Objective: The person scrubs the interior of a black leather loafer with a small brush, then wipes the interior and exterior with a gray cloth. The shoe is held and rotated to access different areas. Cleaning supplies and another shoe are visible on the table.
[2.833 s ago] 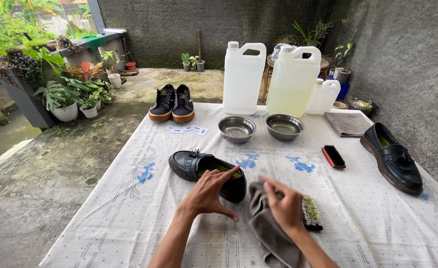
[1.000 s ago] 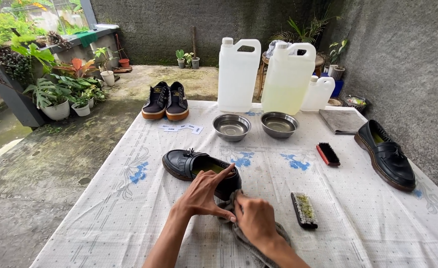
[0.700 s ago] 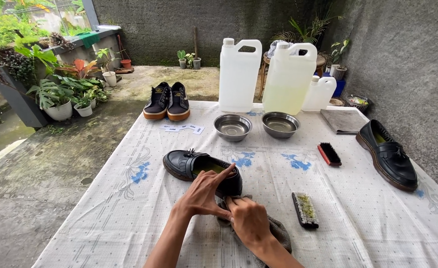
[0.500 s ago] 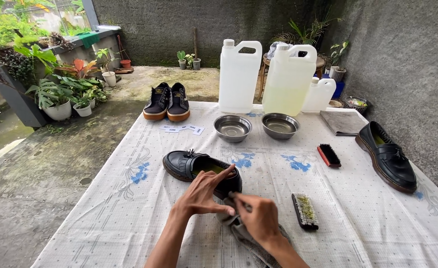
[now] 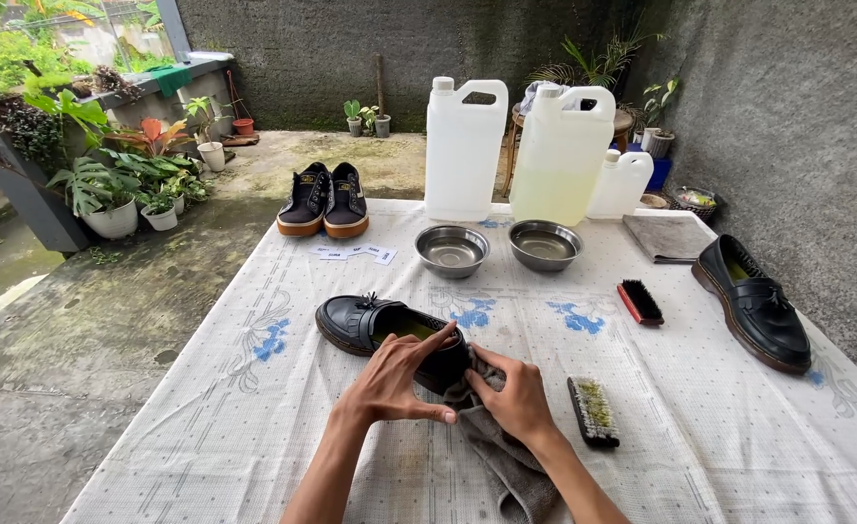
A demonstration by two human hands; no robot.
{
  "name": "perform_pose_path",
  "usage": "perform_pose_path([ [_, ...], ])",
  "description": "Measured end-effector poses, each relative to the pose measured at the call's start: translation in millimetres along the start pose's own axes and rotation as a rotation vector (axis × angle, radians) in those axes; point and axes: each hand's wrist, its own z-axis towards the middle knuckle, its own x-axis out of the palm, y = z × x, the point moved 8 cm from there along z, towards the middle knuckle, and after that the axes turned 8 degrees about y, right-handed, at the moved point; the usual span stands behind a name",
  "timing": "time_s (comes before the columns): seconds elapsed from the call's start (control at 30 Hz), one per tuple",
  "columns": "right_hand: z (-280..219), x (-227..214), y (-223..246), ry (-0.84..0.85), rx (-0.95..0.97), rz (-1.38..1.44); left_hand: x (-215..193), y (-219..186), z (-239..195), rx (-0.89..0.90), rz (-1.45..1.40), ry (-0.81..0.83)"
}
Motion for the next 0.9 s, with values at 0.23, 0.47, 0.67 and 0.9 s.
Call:
perform_pose_path([
  [0.23,-19,12,3,0.028,-0.201,-0.218,-1,3,-1,-0.027,0.004,0.018],
  [0.47,-20,-14,-11,-0.172,0.03,0.135,2,3,0,-0.002,0.001,0.009],
  [0.67,-13,-22,12,-0.299,0.042,0.063,1,1,-1,0.013,0.015,-0.004],
  [0.9,-12,19,3,-0.067,-0.227,-0.181,1,0,-2,0.0,0.022,-0.016],
])
